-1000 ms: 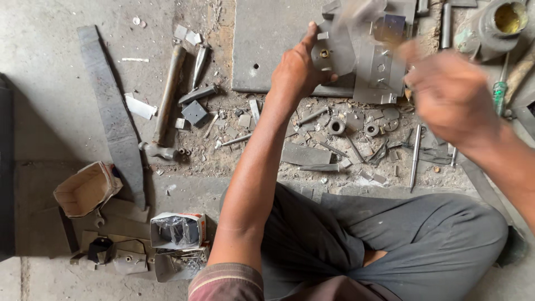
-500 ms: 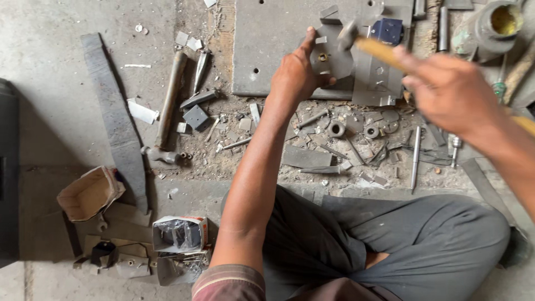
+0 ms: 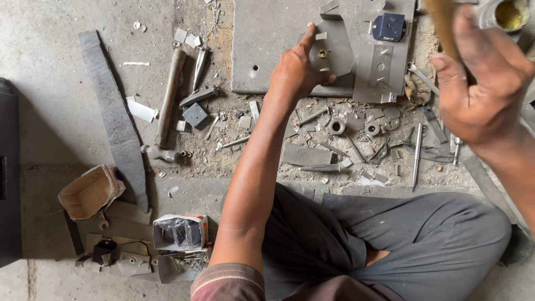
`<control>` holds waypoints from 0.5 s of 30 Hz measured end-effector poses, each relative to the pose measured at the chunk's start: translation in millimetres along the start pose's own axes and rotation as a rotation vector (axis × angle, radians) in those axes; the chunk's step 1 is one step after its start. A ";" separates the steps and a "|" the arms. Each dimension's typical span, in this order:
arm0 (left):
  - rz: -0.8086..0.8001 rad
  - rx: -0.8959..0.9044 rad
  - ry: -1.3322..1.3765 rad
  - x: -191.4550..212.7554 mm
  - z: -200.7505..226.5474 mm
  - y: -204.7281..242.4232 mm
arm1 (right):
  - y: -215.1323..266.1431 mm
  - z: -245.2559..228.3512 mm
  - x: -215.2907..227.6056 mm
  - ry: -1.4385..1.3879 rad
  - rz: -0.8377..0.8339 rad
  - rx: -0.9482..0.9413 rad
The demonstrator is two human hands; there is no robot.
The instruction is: The person sits on the floor and uses a hammer to tap a metal pin into a lock mechanism mounted on a metal plate. They repeatedly adjust the plate and hammer the pin to secure it, then inspect the assembly.
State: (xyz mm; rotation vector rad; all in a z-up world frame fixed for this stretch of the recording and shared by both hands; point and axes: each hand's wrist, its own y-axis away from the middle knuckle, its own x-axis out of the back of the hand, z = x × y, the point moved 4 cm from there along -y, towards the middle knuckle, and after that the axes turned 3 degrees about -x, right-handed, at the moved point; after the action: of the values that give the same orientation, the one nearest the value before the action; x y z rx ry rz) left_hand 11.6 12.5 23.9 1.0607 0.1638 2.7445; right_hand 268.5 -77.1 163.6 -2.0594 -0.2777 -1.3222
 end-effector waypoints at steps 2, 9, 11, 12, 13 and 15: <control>-0.009 0.008 -0.003 -0.9 1.9 1.8 | -1.8 0.3 -17.2 0.103 -0.201 -0.085; -0.029 0.024 -0.010 2.8 -0.1 2.2 | -18.7 -12.7 2.6 0.040 -0.096 -0.110; -0.039 0.028 -0.027 1.7 2.0 -1.4 | -19.4 -18.8 18.3 -0.012 0.186 0.000; -0.039 0.023 -0.031 2.4 2.6 -0.8 | -20.8 -18.3 13.4 0.039 0.074 -0.050; -0.037 0.018 -0.033 3.5 3.9 -0.7 | -22.9 -17.6 6.7 0.090 -0.038 -0.098; -0.043 0.023 -0.041 4.1 6.7 2.6 | -26.8 -18.4 -9.4 0.191 -0.261 -0.191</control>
State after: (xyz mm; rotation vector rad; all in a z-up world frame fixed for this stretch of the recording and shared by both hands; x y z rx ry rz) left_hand 12.8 11.0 31.9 1.1058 0.2095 2.6871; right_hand 237.2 -66.9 171.6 -2.0850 -0.3557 -1.7514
